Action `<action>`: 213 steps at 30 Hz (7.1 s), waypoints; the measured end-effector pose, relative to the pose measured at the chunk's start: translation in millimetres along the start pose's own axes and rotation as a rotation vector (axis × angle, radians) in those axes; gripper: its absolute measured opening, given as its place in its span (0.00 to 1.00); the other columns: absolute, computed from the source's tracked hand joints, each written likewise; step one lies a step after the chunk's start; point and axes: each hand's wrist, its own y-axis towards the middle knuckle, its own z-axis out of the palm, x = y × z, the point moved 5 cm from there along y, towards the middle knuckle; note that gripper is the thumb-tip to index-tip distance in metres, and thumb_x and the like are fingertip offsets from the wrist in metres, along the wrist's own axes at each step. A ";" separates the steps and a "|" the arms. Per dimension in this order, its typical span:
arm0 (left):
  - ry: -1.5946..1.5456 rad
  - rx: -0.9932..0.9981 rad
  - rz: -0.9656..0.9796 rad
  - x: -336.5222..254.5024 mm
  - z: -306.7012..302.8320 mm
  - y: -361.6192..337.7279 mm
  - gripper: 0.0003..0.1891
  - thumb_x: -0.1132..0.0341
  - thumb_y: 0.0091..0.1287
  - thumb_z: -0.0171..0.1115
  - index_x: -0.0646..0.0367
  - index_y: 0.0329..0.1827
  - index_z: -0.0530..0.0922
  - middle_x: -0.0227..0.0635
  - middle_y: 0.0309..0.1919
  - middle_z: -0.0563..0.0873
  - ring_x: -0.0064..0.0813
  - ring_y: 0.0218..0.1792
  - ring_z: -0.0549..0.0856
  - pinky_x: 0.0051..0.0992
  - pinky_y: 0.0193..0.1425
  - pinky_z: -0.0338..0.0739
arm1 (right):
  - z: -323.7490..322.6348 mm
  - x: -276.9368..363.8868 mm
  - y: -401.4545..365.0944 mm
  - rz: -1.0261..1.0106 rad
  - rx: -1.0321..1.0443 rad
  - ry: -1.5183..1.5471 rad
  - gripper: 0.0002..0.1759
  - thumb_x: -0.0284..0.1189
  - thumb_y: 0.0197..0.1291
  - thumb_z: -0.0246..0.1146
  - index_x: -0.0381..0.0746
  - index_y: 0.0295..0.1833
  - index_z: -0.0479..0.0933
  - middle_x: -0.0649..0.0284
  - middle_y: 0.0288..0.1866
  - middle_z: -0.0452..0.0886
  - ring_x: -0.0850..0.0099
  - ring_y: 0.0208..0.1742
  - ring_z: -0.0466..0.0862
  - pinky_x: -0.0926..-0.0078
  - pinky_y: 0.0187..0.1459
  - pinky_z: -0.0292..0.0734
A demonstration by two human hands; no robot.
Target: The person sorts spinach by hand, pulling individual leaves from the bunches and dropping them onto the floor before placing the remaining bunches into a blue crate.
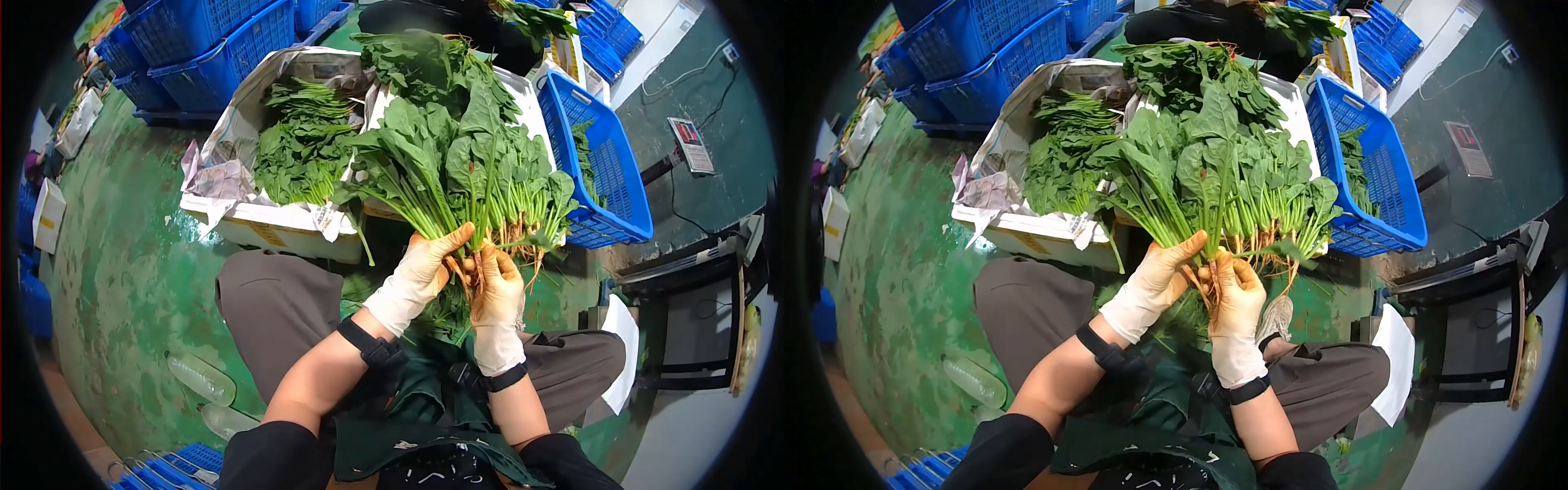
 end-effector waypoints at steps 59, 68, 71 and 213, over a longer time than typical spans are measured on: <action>0.149 -0.078 0.182 -8.2 2.8 -2.4 0.17 0.71 0.54 0.70 0.61 0.45 0.76 0.32 0.38 0.83 0.23 0.38 0.82 0.22 0.42 0.77 | 2.4 21.6 6.4 -0.307 0.110 -0.571 0.12 0.25 0.54 0.67 0.31 0.42 0.78 0.64 0.35 0.81 0.80 0.35 0.78 0.84 0.38 0.74; -0.012 -0.080 0.082 -4.7 -3.2 -3.8 0.16 0.73 0.55 0.68 0.64 0.46 0.76 0.33 0.39 0.83 0.24 0.38 0.82 0.22 0.43 0.77 | 5.5 17.5 11.1 -0.097 0.096 -0.349 0.12 0.28 0.54 0.67 0.30 0.41 0.79 0.66 0.31 0.81 0.82 0.28 0.77 0.87 0.33 0.73; 0.046 -0.090 0.051 -0.2 -8.4 -1.8 0.15 0.76 0.60 0.60 0.64 0.50 0.73 0.39 0.43 0.82 0.32 0.42 0.83 0.33 0.40 0.82 | 3.1 9.2 14.7 -0.185 0.078 -0.471 0.12 0.28 0.57 0.65 0.29 0.41 0.78 0.66 0.30 0.81 0.82 0.28 0.77 0.86 0.31 0.73; -0.170 0.028 0.076 -38.1 -13.4 -27.6 0.19 0.73 0.61 0.60 0.67 0.55 0.71 0.42 0.43 0.80 0.29 0.42 0.81 0.26 0.45 0.79 | 27.0 74.3 94.5 -0.238 0.135 -0.601 0.14 0.31 0.62 0.58 0.32 0.48 0.75 0.61 0.40 0.80 0.77 0.33 0.80 0.82 0.30 0.72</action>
